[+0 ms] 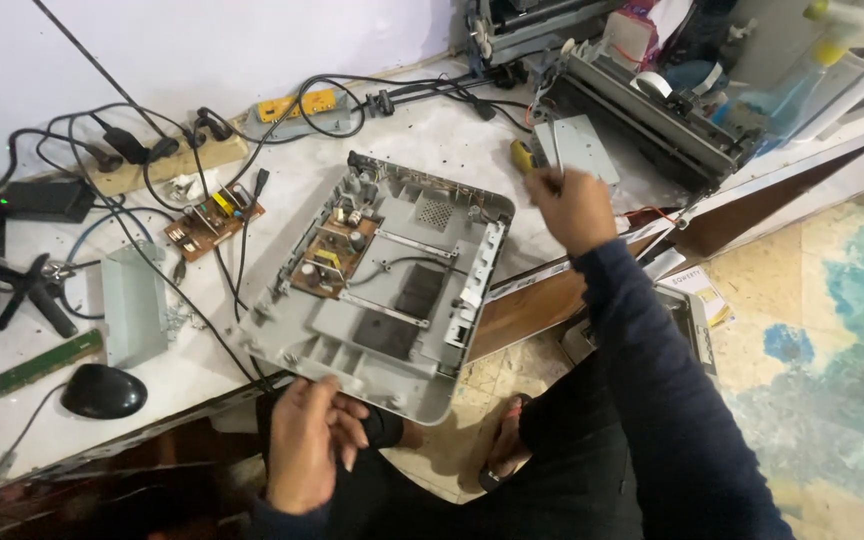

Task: Disassembling an electronic device by removing screws and detaching a metal internal frame.

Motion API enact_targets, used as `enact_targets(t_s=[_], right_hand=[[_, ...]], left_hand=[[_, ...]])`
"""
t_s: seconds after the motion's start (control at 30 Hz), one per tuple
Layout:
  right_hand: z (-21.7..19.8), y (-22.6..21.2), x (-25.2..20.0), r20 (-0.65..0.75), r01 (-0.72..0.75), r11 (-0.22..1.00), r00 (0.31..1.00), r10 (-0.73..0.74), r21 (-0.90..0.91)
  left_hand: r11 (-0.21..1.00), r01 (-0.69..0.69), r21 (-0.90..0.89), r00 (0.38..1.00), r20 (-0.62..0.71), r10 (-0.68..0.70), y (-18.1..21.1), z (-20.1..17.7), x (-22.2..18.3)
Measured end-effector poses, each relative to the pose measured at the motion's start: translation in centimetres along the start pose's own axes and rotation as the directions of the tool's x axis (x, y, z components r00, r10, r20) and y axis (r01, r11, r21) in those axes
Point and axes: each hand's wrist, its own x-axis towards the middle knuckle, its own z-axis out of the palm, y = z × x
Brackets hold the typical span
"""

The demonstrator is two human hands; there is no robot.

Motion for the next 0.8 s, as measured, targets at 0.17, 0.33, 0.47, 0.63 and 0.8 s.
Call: enact_targets(t_s=[0.17,0.33,0.47,0.63,0.8], right_hand=[[1.1,-2.8,6.3,0.146,0.102,0.995,0.984,-0.099,-0.011],[5.6,-6.6,10.7,0.456,0.073,0.928,0.883,0.109,-0.364],[9.3,-6.1,12.3,0.472,0.179,0.790,0.868,0.153,-0.586],[11.8,-2.2,16.0,0.307,0.309,0.724,0.941,-0.140,-0.616],[7.2,-3.3,13.0,0.173,0.172,0.524,0.984,-0.048,-0.834]], left_hand=[[0.999,-0.016,-0.039,0.999,-0.036,0.015,-1.6,1.9,-3.4],[0.962,0.172,-0.213,0.974,-0.113,-0.199,-2.5,2.5,-4.8],[0.941,0.310,-0.139,0.927,-0.178,-0.331,-1.6,3.2,-6.1],[0.948,0.298,-0.109,0.936,-0.161,-0.312,-3.8,2.4,-6.2],[0.914,0.378,-0.145,0.918,-0.069,-0.391,-4.3,1.7,-6.5]])
